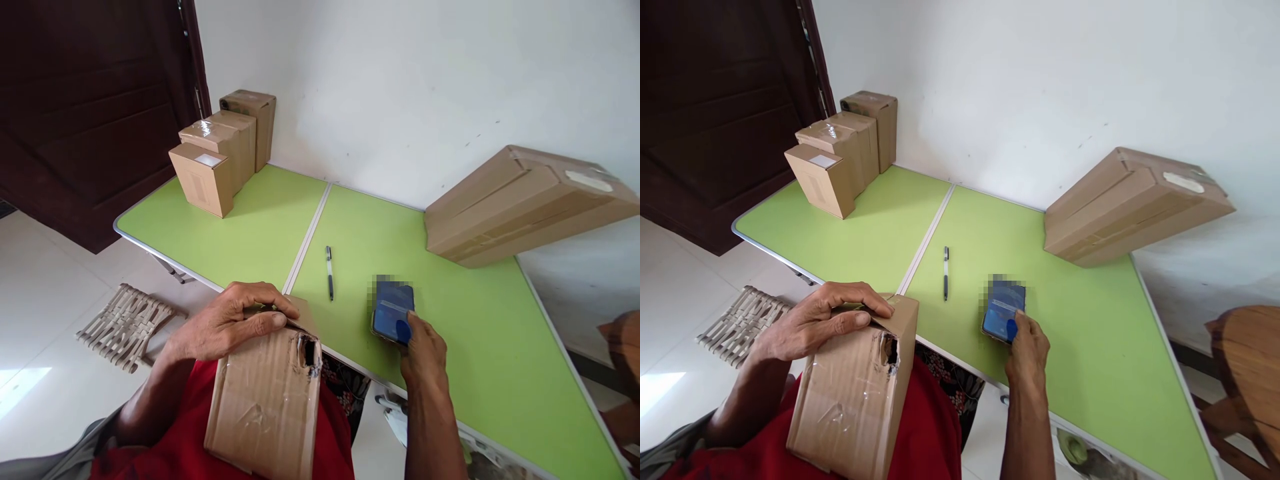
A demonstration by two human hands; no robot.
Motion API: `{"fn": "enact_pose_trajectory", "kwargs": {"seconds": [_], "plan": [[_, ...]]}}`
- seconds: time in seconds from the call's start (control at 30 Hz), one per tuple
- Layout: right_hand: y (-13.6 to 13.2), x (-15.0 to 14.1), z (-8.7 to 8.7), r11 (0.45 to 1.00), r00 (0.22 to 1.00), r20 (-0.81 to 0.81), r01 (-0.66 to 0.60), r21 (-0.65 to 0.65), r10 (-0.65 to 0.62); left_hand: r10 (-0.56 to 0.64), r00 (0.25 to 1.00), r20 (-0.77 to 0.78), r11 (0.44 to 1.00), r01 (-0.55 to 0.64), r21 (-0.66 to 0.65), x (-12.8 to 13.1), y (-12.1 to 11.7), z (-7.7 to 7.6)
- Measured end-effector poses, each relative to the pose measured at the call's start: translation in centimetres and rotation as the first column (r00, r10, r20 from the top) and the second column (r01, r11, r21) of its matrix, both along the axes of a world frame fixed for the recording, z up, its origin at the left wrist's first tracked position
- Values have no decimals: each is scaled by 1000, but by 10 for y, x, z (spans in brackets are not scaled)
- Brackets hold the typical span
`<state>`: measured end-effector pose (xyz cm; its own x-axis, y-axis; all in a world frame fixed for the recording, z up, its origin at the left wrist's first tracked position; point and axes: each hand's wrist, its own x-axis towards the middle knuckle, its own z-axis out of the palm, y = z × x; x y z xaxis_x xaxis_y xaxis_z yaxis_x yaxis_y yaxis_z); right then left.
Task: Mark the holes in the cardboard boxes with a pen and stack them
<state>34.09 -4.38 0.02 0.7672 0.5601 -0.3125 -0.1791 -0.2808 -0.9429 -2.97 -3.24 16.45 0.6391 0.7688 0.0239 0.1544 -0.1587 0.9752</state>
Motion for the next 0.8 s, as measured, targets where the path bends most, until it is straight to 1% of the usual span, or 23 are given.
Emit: {"fn": "enact_pose_trajectory", "kwargs": {"seconds": [0.1, 0.2, 0.27, 0.37, 0.43, 0.53, 0.6, 0.67, 0.7, 0.73, 0.77, 0.8], "plan": [[0, 2, -2, 998, 991, 123, -45, -53, 51, 18, 1000, 3, 1000, -18, -18, -1, -2, -1], [-2, 2, -4, 990, 966, 230, -97, -103, 118, 38, 999, 31, 999, -37, -26, -3, -4, -3], [-5, 1, -4, 982, 945, 282, -127, -141, 163, 44, 997, 70, 998, -41, -39, -5, -5, -7], [-9, 0, -1, 963, 910, 342, -169, -212, 235, 67, 984, 164, 996, -57, -66, -8, -7, -17], [-12, -1, 4, 945, 882, 374, -198, -260, 288, 113, 971, 212, 992, -98, -79, -9, -10, -26], [-16, -4, 16, 910, 832, 408, -248, -331, 375, 204, 952, 230, 977, -182, -114, -11, -16, -41], [-24, -6, 28, 895, 797, 443, -257, -365, 410, 256, 938, 234, 963, -227, -145, -14, -20, -52], [-38, -12, 44, 883, 765, 464, -294, -367, 447, 248, 938, 242, 964, -215, -155, -20, -22, -64], [-48, -16, 52, 863, 754, 435, -355, -360, 492, 215, 945, 248, 971, -180, -156, -24, -21, -70], [-59, -22, 61, 820, 737, 369, -457, -346, 566, 165, 952, 258, 979, -127, -158, -28, -20, -76], [-70, -30, 68, 745, 699, 264, -588, -315, 664, 109, 957, 270, 984, -66, -163, -33, -18, -82], [-81, -40, 75, 638, 621, 154, -721, -272, 768, 52, 958, 282, 986, -3, -169, -38, -16, -87]]}}
